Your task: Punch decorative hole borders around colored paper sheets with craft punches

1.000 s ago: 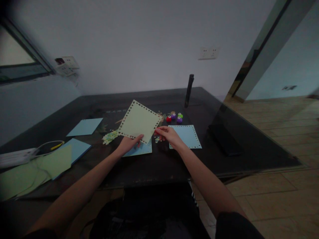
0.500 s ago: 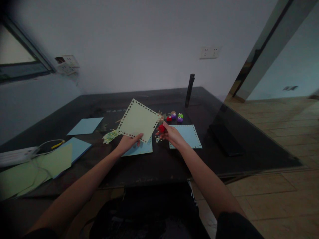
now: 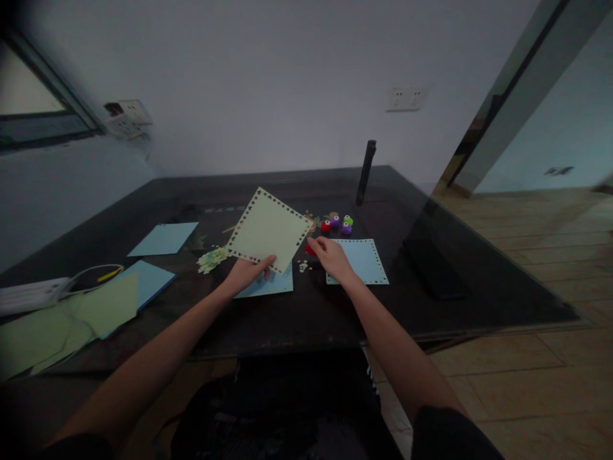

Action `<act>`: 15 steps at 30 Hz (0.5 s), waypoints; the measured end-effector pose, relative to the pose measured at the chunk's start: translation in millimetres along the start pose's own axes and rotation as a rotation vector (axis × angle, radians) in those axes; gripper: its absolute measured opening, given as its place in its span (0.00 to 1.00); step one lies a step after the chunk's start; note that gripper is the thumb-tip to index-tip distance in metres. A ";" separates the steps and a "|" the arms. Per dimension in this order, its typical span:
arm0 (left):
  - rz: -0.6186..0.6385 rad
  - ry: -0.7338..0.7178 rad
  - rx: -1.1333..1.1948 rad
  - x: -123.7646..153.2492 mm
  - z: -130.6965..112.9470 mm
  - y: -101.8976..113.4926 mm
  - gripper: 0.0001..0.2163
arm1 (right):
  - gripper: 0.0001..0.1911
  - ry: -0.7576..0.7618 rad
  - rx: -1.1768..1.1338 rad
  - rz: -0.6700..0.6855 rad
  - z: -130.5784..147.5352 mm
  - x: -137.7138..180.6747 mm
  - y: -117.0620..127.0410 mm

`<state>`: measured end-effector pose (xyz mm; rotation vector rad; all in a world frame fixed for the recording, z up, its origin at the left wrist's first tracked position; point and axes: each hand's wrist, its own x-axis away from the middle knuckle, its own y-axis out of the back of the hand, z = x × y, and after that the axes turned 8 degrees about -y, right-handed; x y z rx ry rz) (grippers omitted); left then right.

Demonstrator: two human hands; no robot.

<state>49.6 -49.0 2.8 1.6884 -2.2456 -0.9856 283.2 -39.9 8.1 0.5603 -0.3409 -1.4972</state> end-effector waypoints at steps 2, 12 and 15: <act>0.002 -0.002 0.005 0.0 -1.4 -0.1 0.20 | 0.24 0.020 0.006 -0.011 -1.1 -0.3 -0.2; 0.011 -0.021 -0.004 0.6 -1.7 -0.2 0.21 | 0.22 0.004 -0.022 0.022 -5.5 -1.8 -2.9; 0.008 -0.024 0.001 0.2 -2.7 -0.3 0.20 | 0.21 -0.017 -0.042 0.007 -4.9 -1.7 -3.1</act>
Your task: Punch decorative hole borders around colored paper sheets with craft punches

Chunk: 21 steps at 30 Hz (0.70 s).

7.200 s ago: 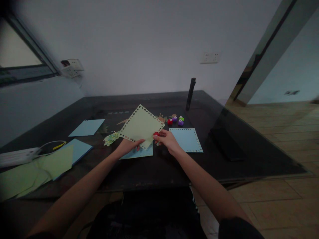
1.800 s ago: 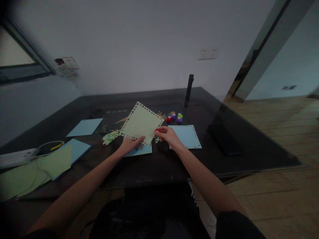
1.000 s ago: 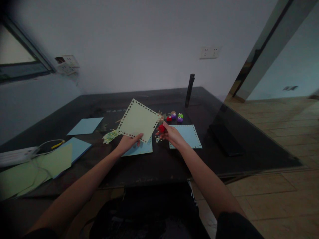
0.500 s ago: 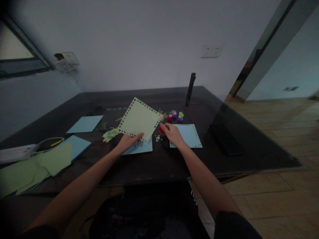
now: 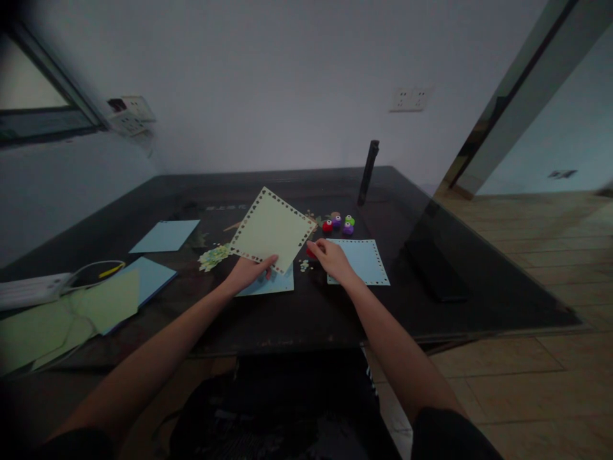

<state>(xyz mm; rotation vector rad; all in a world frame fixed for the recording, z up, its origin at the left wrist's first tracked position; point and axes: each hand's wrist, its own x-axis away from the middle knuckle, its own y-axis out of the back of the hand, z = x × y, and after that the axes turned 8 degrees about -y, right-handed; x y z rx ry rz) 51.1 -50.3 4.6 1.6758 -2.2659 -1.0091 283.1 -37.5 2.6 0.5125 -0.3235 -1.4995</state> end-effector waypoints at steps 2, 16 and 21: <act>-0.001 0.007 0.006 -0.7 0.3 -0.3 0.19 | 0.20 -0.019 -0.078 0.002 2.0 0.0 0.2; -0.069 -0.007 -0.010 -4.1 8.0 4.5 0.15 | 0.22 -0.029 -0.653 -0.206 13.8 -7.0 53.1; -0.076 -0.029 -0.059 -4.4 6.9 6.4 0.15 | 0.27 0.036 -0.486 -0.496 -19.7 -48.1 89.4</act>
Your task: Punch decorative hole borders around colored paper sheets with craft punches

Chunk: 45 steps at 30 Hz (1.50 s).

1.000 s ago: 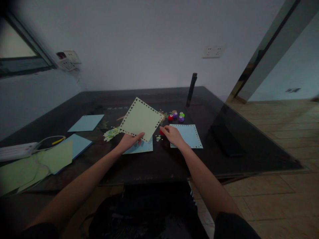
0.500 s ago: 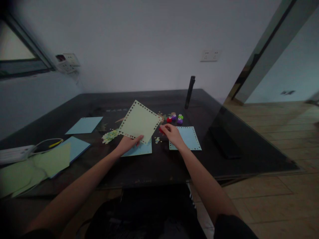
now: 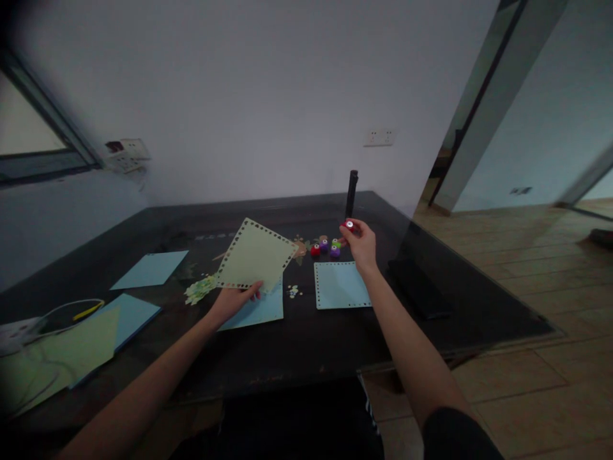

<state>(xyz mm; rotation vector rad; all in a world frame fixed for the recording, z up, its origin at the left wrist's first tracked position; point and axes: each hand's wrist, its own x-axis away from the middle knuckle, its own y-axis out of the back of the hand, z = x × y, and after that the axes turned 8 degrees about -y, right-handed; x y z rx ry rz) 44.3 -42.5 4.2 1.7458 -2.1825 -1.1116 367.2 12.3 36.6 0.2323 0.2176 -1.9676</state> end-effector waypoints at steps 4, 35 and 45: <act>-0.003 0.005 0.022 -0.1 -3.5 2.3 0.18 | 0.19 -0.058 0.392 -0.052 -39.1 -36.3 18.9; 0.220 0.007 0.446 -56.4 -59.8 -63.8 0.09 | 0.18 -0.239 0.061 0.180 -3.7 33.1 45.5; -0.005 -0.017 0.328 -58.1 -60.2 -107.2 0.25 | 0.19 -0.206 0.325 0.135 -25.8 47.9 81.0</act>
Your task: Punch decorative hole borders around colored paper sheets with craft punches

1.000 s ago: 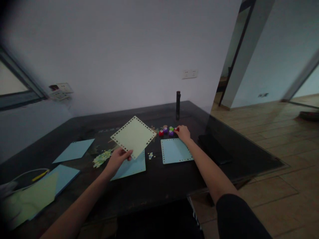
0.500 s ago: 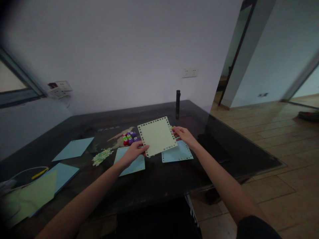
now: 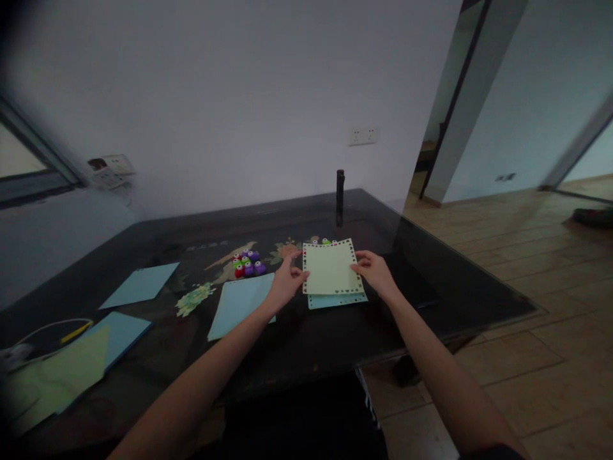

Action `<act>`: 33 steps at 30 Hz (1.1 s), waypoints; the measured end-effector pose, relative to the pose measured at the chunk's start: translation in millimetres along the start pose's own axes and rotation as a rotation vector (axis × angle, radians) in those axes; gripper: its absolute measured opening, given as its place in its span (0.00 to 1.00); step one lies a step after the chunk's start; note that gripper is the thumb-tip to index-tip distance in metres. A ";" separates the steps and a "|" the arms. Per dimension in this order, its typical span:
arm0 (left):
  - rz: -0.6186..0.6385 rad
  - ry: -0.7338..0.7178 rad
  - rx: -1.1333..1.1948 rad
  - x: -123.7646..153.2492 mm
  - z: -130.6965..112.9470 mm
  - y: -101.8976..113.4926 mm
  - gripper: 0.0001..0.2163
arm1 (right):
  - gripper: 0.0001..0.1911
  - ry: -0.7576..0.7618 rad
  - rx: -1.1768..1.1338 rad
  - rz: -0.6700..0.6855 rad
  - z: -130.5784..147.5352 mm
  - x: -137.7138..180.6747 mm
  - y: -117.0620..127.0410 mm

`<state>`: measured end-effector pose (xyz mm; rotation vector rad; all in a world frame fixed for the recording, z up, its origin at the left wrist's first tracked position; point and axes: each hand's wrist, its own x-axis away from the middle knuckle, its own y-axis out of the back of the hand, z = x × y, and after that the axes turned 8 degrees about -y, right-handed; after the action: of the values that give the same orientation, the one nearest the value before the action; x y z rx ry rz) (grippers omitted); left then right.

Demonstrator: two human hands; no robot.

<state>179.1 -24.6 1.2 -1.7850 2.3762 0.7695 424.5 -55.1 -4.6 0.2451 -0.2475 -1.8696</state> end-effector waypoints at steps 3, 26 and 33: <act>0.085 0.004 -0.130 8.0 3.4 -7.1 0.20 | 0.21 -0.010 0.130 0.028 -12.1 3.0 5.0; 0.309 -0.029 -0.683 18.1 -5.3 -12.0 0.11 | 0.19 0.025 0.444 0.007 -19.7 0.6 -1.3; 0.334 -0.017 -0.739 22.0 -8.8 -11.8 0.13 | 0.20 0.073 0.469 -0.054 -24.2 0.0 -1.0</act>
<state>184.9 -50.1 -2.8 -1.5277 2.6066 1.8919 430.6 -56.0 -28.0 0.6436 -0.6347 -1.8309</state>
